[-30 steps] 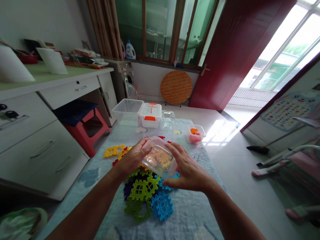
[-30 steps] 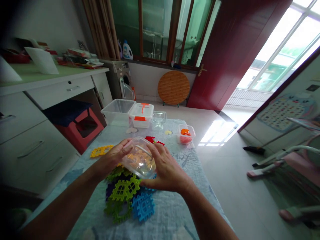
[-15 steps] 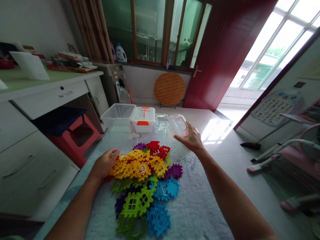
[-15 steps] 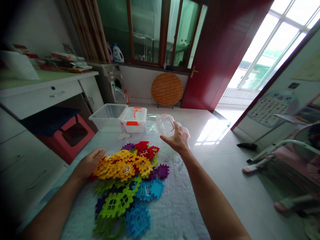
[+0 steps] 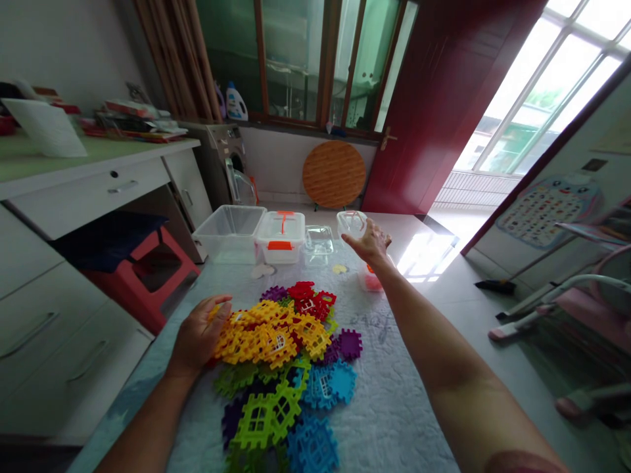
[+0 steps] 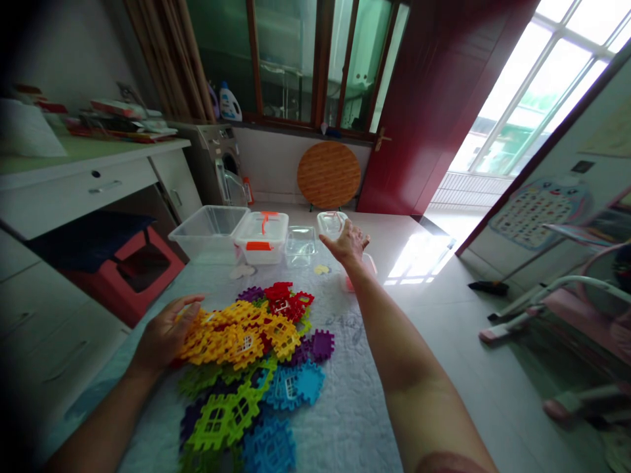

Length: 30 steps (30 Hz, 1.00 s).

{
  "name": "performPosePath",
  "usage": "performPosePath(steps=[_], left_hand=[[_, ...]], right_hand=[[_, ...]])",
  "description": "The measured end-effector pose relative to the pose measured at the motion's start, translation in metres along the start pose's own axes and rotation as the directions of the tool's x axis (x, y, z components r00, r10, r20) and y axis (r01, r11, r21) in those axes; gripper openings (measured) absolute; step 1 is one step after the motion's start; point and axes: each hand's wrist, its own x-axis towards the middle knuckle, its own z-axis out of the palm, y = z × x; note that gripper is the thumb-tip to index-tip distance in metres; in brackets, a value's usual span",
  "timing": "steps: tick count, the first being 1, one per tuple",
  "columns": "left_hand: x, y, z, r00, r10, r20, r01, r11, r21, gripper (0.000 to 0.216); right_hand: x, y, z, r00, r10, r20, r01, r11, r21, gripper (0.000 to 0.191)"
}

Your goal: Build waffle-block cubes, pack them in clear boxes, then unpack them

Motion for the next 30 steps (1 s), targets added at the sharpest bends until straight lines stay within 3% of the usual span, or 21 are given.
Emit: performPosePath(steps=[4,12,22,30], left_hand=[[0.005,-0.012,0.003,0.998,-0.061,0.032,0.06,0.998,0.023,0.052],[0.005,-0.013,0.007,0.981,-0.127,0.145,0.129,0.992,-0.009,0.054],[0.004,-0.01,0.008,0.974,-0.145,0.172,0.153,0.988,-0.035,0.055],[0.01,0.006,0.013,0.969,-0.139,0.204,0.162,0.982,-0.101,0.058]], right_hand=[[0.009,-0.004,0.01,0.999,0.034,0.001,-0.034,0.999,-0.017,0.086],[0.009,-0.001,0.041,0.978,0.061,0.202,-0.012,0.972,-0.233,0.093],[0.022,0.005,0.04,0.879,0.109,0.464,0.085,0.922,-0.378,0.092],[0.02,0.008,0.039,0.922,0.07,0.38,0.065,0.941,-0.331,0.086]])
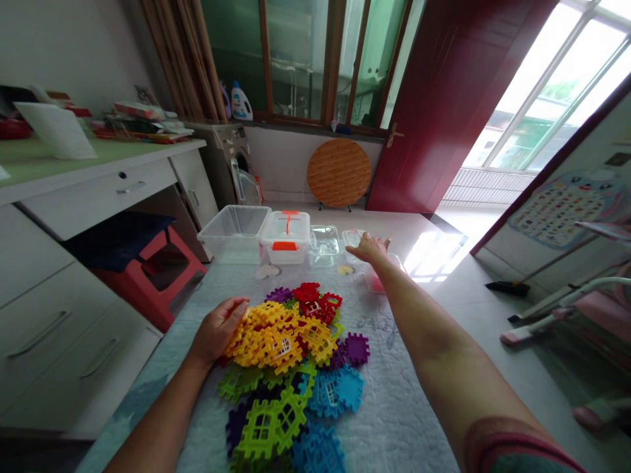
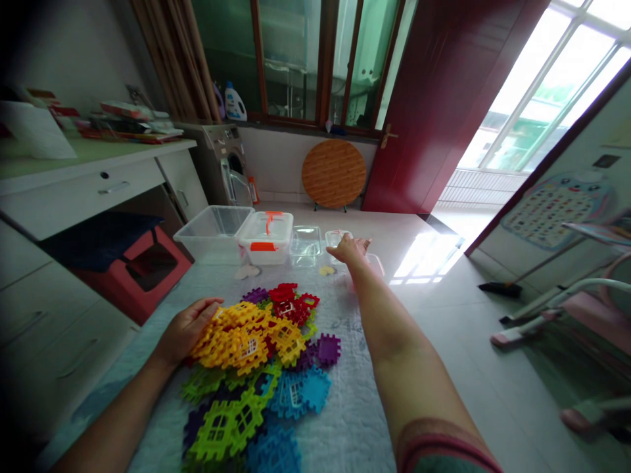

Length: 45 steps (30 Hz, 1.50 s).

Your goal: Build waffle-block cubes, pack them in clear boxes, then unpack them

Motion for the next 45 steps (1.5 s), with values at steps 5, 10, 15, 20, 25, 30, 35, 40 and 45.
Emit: performPosePath(steps=[5,10,15,20,25,30,35,40,45], left_hand=[[0.0,0.0,0.0,1.0,-0.006,0.016,0.007,0.999,-0.034,0.06],[-0.001,-0.003,0.0,1.0,0.002,0.01,-0.001,0.999,-0.046,0.058],[-0.001,-0.004,-0.001,1.0,0.0,0.012,0.0,1.0,-0.03,0.056],[0.0,-0.004,-0.001,1.0,0.005,0.007,-0.005,0.999,-0.036,0.055],[-0.003,-0.003,-0.002,1.0,-0.001,0.013,0.002,0.997,-0.073,0.055],[-0.004,-0.008,-0.002,1.0,-0.005,-0.003,0.004,0.988,-0.152,0.052],[-0.004,-0.015,0.001,0.999,-0.029,0.026,0.035,0.967,-0.25,0.053],[-0.008,-0.012,0.0,0.992,-0.031,0.125,0.076,0.925,-0.372,0.058],[-0.014,-0.008,-0.002,0.977,-0.016,0.213,0.114,0.881,-0.458,0.06]], right_hand=[[0.0,-0.006,0.003,0.998,0.0,-0.063,0.001,1.0,0.017,0.086],[-0.001,-0.008,0.003,0.999,-0.024,0.04,0.023,0.999,0.033,0.085],[-0.018,0.019,-0.011,0.996,-0.014,-0.085,0.031,0.98,0.196,0.077],[-0.062,0.075,-0.012,0.967,0.184,-0.175,-0.104,0.915,0.391,0.067],[-0.095,0.104,0.006,0.917,0.399,0.004,-0.248,0.561,0.79,0.032],[-0.115,0.095,0.016,0.922,0.377,0.087,-0.233,0.364,0.902,0.018],[-0.15,0.073,0.017,0.945,0.321,0.064,-0.141,0.226,0.964,0.025],[-0.187,0.031,0.01,0.956,0.256,-0.141,0.057,0.31,0.949,0.021],[-0.219,-0.018,0.004,0.856,0.162,-0.492,0.244,0.712,0.659,0.011]])
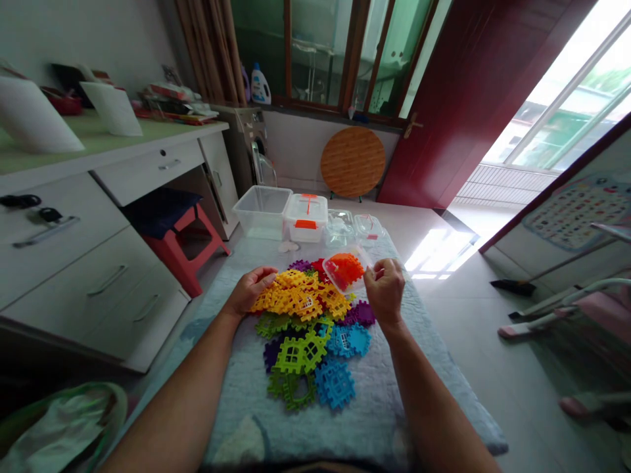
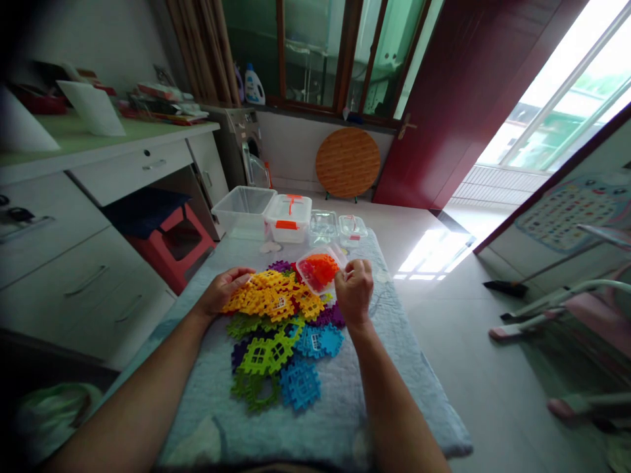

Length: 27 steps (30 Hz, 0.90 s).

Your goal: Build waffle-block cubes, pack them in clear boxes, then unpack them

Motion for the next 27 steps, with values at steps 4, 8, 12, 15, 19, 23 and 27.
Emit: performPosePath(steps=[4,8,12,15,19,23,27], left_hand=[[-0.001,0.001,0.001,1.0,0.003,0.007,-0.003,1.0,0.002,0.062],[0.0,0.001,0.001,0.999,0.032,0.009,-0.032,0.999,0.036,0.058],[0.001,0.0,0.001,0.999,0.038,0.028,-0.039,0.999,0.038,0.056],[0.0,0.001,0.001,0.999,0.023,0.043,-0.025,0.999,0.038,0.056],[0.0,0.0,0.001,0.999,0.023,0.048,-0.025,0.999,0.04,0.056],[0.001,-0.003,0.002,0.998,0.032,0.052,-0.035,0.998,0.047,0.056],[-0.001,0.002,-0.001,0.993,0.113,0.026,-0.116,0.969,0.216,0.056]], right_hand=[[-0.024,-0.018,0.006,0.972,-0.221,0.083,0.215,0.974,0.075,0.011],[-0.031,-0.014,0.014,0.945,-0.228,0.233,0.147,0.936,0.319,0.021],[-0.027,0.001,0.034,0.93,-0.029,0.366,-0.211,0.773,0.598,0.05],[-0.028,0.006,0.044,0.897,-0.036,0.441,-0.288,0.708,0.645,0.079],[-0.039,-0.001,0.042,0.922,-0.116,0.369,-0.122,0.818,0.563,0.095],[-0.049,-0.009,0.035,0.918,-0.324,0.228,0.211,0.887,0.41,0.097],[-0.043,-0.003,0.035,0.958,-0.269,0.102,0.208,0.894,0.397,0.093]])
